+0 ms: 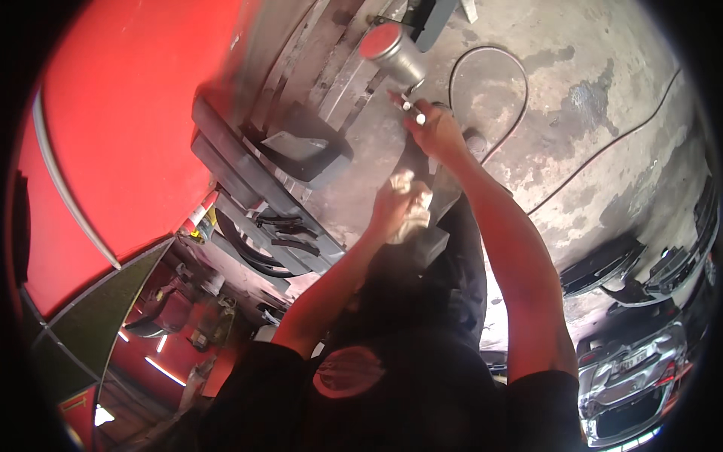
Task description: The person wipes a black plastic car part with a white cloth and then sprays it with a paint gun. They repeat this process on multiple parts, wiping and spraying each one individually in a workshop setting.
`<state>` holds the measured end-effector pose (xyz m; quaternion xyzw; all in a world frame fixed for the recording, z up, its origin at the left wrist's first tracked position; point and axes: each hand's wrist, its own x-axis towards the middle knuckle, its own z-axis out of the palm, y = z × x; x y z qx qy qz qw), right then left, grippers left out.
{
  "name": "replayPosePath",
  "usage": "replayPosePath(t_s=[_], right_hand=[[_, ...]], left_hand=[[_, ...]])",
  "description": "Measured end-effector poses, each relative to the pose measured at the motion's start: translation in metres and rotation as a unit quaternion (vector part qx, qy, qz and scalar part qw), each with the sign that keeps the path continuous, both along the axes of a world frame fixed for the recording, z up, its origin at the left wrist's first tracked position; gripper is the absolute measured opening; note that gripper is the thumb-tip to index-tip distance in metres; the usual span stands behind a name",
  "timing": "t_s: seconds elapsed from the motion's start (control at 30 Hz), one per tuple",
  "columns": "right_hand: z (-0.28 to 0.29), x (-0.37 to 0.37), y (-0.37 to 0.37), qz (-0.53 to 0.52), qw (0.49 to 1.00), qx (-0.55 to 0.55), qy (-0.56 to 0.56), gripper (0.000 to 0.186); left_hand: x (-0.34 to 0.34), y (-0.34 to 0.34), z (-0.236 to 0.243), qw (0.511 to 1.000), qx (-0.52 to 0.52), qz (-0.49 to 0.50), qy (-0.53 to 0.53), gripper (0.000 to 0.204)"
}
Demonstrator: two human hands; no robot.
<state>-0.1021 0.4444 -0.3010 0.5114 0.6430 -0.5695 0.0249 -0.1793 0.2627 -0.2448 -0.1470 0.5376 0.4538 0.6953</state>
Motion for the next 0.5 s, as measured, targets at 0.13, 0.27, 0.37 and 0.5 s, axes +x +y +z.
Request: replayPosePath(t_s=[0.13, 0.27, 0.37, 0.5], right_hand=[[-0.028, -0.027, 0.001, 0.034, 0.998, -0.047, -0.012, 0.051], [-0.04, -0.068, -0.01, 0.024, 0.995, 0.03, 0.095, 0.032], [-0.04, -0.121, 0.004, -0.036, 0.996, 0.021, 0.076, 0.031], [-0.063, -0.172, 0.023, -0.041, 0.992, 0.064, 0.099, 0.047]], left_hand=[[0.005, -0.041, -0.005, 0.952, 0.015, 0.194, -0.238, 0.025], [0.035, -0.062, -0.023, 0.995, 0.016, 0.078, 0.062, 0.035], [0.052, -0.082, -0.034, 0.962, -0.052, -0.038, 0.264, 0.036], [0.069, -0.119, -0.081, 0.986, -0.07, 0.017, 0.149, 0.041]])
